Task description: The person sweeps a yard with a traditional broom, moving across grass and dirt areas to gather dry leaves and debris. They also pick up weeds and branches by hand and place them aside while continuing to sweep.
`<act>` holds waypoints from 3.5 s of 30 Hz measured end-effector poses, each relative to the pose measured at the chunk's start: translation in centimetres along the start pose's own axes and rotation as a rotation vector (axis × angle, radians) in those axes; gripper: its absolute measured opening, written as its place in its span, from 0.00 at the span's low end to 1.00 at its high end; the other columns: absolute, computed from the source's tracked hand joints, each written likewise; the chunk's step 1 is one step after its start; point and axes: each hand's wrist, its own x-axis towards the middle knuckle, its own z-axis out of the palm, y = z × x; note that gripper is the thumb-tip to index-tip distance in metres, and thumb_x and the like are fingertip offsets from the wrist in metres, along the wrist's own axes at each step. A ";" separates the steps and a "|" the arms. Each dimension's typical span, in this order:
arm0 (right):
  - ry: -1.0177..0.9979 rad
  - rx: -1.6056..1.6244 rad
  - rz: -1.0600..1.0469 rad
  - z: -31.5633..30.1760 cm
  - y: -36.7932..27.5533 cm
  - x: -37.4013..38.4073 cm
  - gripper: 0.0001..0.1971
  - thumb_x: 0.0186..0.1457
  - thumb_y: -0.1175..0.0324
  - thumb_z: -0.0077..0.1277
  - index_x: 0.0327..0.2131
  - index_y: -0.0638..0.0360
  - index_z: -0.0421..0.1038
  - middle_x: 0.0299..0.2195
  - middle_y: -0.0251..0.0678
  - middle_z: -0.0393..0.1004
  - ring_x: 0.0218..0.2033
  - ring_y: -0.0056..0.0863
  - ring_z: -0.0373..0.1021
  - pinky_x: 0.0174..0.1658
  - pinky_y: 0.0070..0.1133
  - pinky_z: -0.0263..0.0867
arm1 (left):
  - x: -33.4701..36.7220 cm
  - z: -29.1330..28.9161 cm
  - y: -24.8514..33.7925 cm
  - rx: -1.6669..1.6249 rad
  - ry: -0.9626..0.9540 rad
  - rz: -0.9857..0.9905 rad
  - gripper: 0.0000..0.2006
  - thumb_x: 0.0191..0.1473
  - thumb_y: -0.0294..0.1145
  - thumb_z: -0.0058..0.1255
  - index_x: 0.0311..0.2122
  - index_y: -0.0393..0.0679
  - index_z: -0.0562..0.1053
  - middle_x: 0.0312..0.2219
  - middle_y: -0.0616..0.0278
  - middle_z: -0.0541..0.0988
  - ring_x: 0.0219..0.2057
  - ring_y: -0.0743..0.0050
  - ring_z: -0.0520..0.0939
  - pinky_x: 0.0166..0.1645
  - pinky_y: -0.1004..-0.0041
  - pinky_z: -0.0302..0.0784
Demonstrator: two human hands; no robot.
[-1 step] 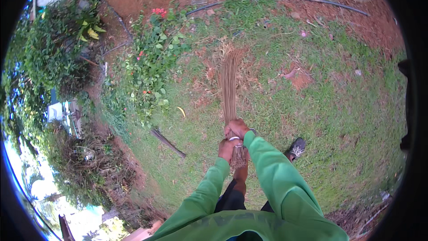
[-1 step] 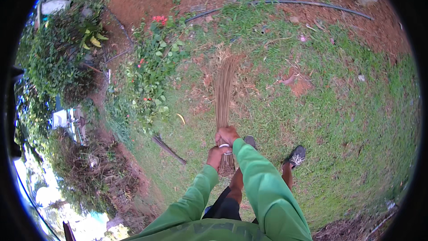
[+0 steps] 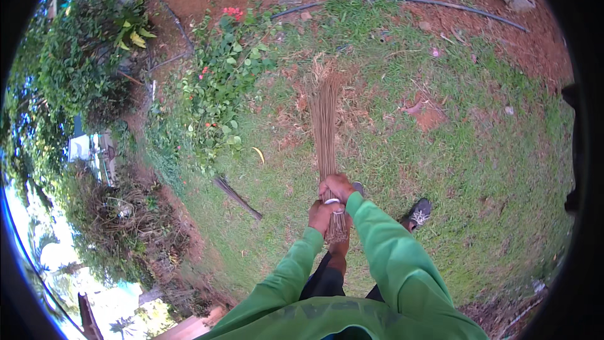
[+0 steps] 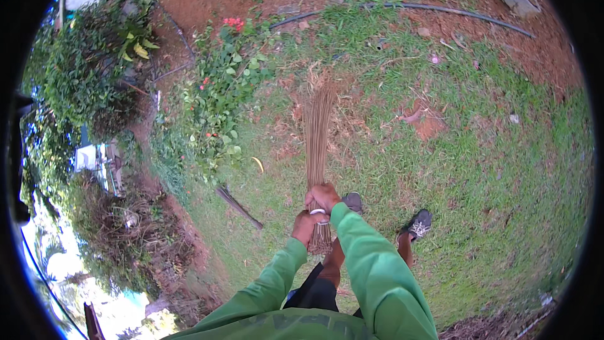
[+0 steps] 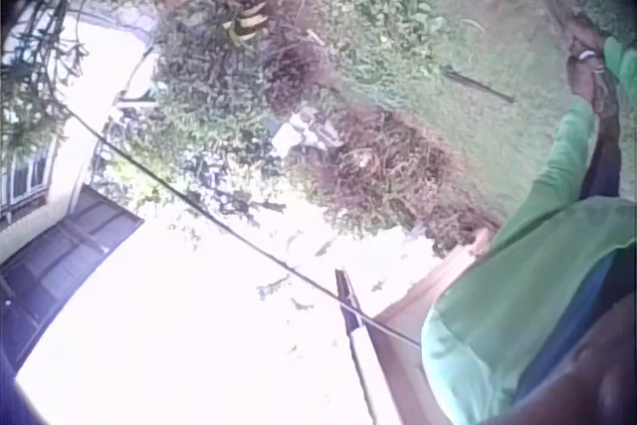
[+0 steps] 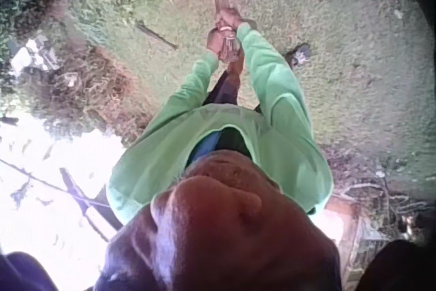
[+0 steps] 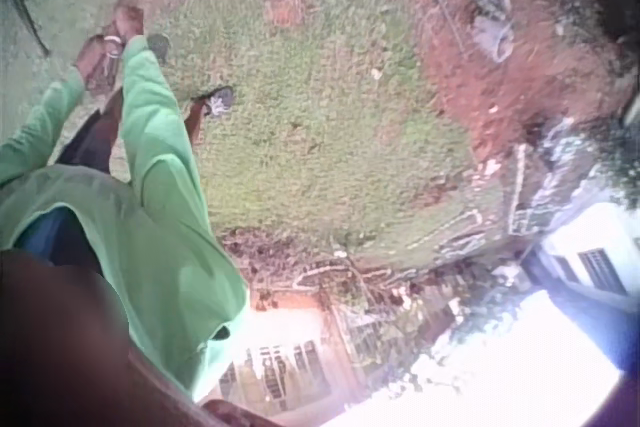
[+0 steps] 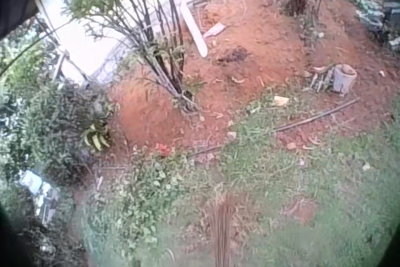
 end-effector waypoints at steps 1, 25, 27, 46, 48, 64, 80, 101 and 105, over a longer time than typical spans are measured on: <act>-0.032 0.114 0.025 0.8 1.0 -1.2 0.09 0.38 0.71 0.50 0.17 0.67 0.76 0.19 0.43 0.76 0.22 0.34 0.74 0.30 0.24 0.70 | -1.1 -0.9 -1.9 -0.141 -0.059 -0.014 0.23 0.36 0.32 0.62 0.38 0.30 0.70 0.31 0.57 0.78 0.32 0.70 0.79 0.37 0.73 0.75; 0.284 0.473 -0.133 -8.0 -3.7 -30.2 0.05 0.37 0.79 0.53 0.23 0.72 0.73 0.19 0.42 0.75 0.18 0.30 0.73 0.25 0.24 0.71 | -20.3 9.5 -0.9 0.112 -0.421 0.305 0.38 0.34 0.20 0.63 0.52 0.34 0.56 0.41 0.58 0.72 0.42 0.71 0.75 0.47 0.70 0.72; 0.313 0.602 -0.155 -10.0 -3.4 -32.8 0.05 0.39 0.79 0.52 0.22 0.73 0.73 0.20 0.43 0.75 0.20 0.32 0.73 0.27 0.25 0.71 | -21.4 11.6 0.1 0.226 -0.506 0.320 0.37 0.35 0.21 0.62 0.53 0.35 0.58 0.40 0.59 0.73 0.41 0.71 0.76 0.47 0.71 0.72; 0.703 0.935 -0.429 -31.8 -10.5 -48.2 0.07 0.43 0.77 0.53 0.27 0.71 0.75 0.25 0.41 0.77 0.25 0.28 0.73 0.29 0.24 0.71 | -31.4 35.5 20.0 0.494 -1.121 0.260 0.30 0.34 0.33 0.61 0.46 0.32 0.67 0.37 0.55 0.76 0.38 0.66 0.77 0.45 0.72 0.71; 0.723 0.939 -0.409 -35.6 -11.5 -47.4 0.08 0.43 0.76 0.54 0.28 0.71 0.75 0.25 0.40 0.77 0.26 0.27 0.74 0.29 0.24 0.71 | -30.3 39.0 21.4 0.456 -1.170 0.219 0.26 0.36 0.31 0.60 0.43 0.34 0.68 0.34 0.59 0.76 0.34 0.70 0.78 0.40 0.73 0.72; 0.911 1.217 -0.495 -58.6 -20.2 -63.7 0.06 0.44 0.77 0.53 0.27 0.72 0.75 0.26 0.43 0.76 0.26 0.32 0.75 0.30 0.26 0.72 | -42.8 65.8 36.5 0.814 -1.362 0.189 0.22 0.38 0.29 0.59 0.42 0.33 0.70 0.32 0.60 0.77 0.32 0.70 0.79 0.38 0.73 0.74; 0.960 0.974 -0.429 -92.7 -24.6 -89.7 0.08 0.40 0.74 0.54 0.26 0.71 0.76 0.25 0.42 0.77 0.27 0.30 0.75 0.33 0.26 0.71 | -62.9 102.2 40.5 0.603 -1.305 0.245 0.25 0.39 0.25 0.55 0.46 0.34 0.65 0.33 0.58 0.75 0.31 0.69 0.79 0.36 0.72 0.76; 1.103 0.768 -0.340 -162.5 -24.1 -104.4 0.11 0.36 0.70 0.55 0.24 0.68 0.77 0.26 0.42 0.78 0.31 0.33 0.73 0.39 0.26 0.68 | -70.6 173.1 49.1 0.742 -1.243 0.091 0.12 0.39 0.27 0.55 0.31 0.33 0.73 0.23 0.59 0.77 0.25 0.70 0.80 0.28 0.72 0.76; 1.204 0.941 -0.302 -164.6 -16.8 -104.2 0.10 0.37 0.73 0.53 0.26 0.68 0.78 0.28 0.40 0.78 0.31 0.32 0.73 0.41 0.26 0.67 | -70.9 178.6 44.2 1.163 -1.261 0.191 0.18 0.35 0.30 0.56 0.34 0.29 0.74 0.24 0.56 0.78 0.28 0.68 0.79 0.36 0.71 0.75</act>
